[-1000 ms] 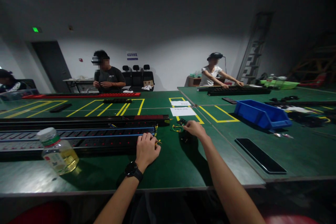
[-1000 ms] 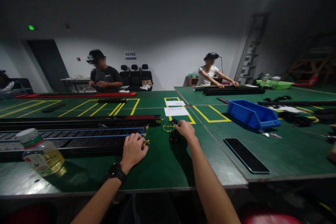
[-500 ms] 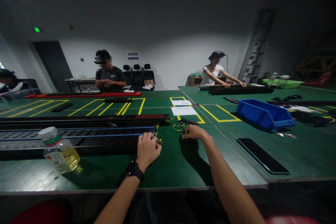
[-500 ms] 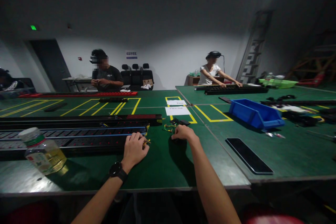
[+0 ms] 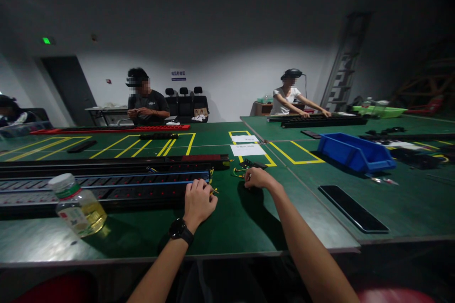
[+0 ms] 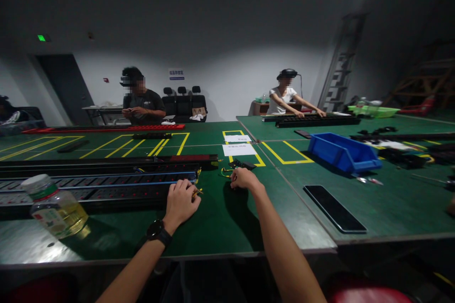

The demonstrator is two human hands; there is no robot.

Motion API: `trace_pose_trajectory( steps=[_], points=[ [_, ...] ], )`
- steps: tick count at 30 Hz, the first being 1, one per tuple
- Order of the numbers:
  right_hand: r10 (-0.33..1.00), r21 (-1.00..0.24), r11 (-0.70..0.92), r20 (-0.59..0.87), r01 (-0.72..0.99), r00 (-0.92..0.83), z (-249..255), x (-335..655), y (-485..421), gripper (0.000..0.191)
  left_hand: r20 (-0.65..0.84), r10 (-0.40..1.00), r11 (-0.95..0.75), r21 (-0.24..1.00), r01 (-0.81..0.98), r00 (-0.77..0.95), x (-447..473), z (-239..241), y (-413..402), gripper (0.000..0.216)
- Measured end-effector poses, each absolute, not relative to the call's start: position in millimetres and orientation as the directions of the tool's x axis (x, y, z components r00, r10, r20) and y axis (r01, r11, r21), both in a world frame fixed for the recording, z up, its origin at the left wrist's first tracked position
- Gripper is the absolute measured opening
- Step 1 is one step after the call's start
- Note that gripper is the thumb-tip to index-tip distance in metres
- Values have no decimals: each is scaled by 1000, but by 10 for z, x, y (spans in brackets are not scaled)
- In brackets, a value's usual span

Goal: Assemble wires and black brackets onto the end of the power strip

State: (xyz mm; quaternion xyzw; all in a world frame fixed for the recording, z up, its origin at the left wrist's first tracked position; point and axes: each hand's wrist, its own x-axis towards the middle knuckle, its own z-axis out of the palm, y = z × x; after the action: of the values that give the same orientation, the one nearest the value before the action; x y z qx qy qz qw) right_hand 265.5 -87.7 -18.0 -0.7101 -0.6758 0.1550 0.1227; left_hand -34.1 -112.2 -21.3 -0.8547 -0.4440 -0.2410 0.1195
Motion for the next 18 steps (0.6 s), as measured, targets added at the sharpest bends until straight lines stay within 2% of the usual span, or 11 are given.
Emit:
trace_pose_trajectory(
  steps=[3, 11, 18],
  points=[
    [998, -361, -59, -8, 930, 61, -157, 2565, -886, 21, 518, 703, -576, 11, 818, 488, -340, -212, -1125, 14],
    [995, -265, -30, 82, 964, 54, -76, 2262, -963, 12, 516, 709, -575, 28, 818, 481, -329, -208, -1125, 14],
    [984, -296, -72, 135, 953, 116, -8, 2223, -1004, 18, 519, 704, -573, 13, 819, 484, -333, -212, -1125, 14]
  ],
)
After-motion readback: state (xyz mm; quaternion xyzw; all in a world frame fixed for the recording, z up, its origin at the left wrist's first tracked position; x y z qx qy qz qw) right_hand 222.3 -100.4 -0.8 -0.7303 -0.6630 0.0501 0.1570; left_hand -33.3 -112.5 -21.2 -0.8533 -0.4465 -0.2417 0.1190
